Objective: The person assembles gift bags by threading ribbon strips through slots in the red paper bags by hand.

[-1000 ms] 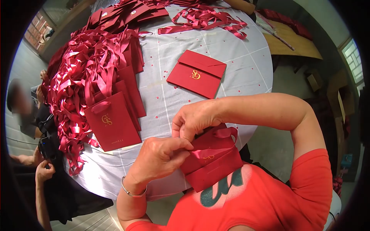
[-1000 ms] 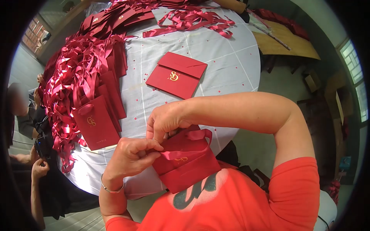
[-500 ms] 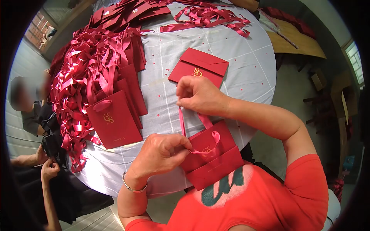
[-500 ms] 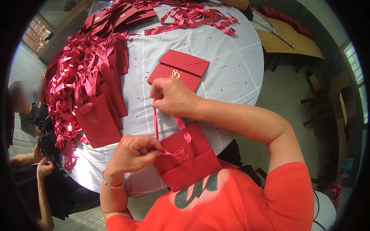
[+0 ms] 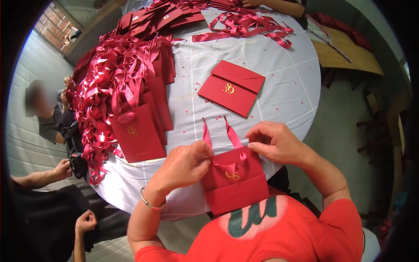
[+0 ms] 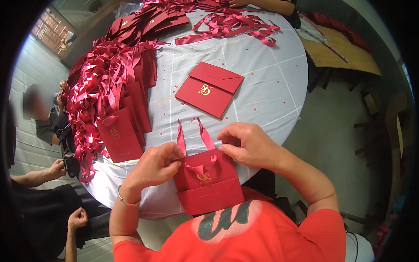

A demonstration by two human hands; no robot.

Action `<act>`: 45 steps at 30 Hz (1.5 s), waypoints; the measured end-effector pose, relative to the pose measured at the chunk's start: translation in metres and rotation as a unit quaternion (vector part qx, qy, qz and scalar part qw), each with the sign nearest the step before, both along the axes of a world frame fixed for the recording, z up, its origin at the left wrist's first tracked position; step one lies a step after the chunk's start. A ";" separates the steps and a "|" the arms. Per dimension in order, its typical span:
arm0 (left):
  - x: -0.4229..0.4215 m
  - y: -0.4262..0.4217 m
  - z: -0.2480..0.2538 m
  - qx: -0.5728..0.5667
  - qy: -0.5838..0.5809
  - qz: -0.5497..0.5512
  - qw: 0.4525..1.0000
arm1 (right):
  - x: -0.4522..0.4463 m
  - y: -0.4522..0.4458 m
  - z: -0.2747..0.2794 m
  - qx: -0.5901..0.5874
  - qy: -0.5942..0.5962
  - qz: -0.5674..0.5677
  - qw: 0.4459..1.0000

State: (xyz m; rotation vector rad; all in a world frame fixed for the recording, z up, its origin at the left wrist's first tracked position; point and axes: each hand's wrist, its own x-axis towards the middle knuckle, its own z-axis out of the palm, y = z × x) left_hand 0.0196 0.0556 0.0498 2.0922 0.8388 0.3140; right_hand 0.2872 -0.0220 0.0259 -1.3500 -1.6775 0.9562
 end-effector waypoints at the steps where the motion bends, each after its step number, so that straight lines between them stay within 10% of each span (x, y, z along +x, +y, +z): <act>1: 0.004 0.001 0.006 0.035 0.048 -0.021 0.998 | 0.002 -0.003 0.001 -0.016 0.014 -0.008 1.000; 10: 0.038 0.035 0.053 0.119 0.241 -0.119 0.956 | -0.011 -0.028 0.006 -0.055 0.050 0.132 0.988; 16: 0.026 0.033 0.021 0.210 0.190 -0.129 0.950 | 0.015 -0.019 0.000 0.085 -0.053 -0.018 0.995; 21: -0.002 -0.013 0.004 0.218 -0.069 0.158 0.961 | 0.011 -0.003 -0.008 0.279 -0.159 -0.004 0.947; 24: -0.015 -0.051 0.000 0.178 -0.023 0.239 0.954 | 0.006 0.008 -0.013 0.320 -0.230 0.021 0.919; 45: -0.014 -0.071 -0.029 0.237 0.163 0.114 0.951 | 0.005 0.042 -0.014 0.311 -0.218 0.099 0.920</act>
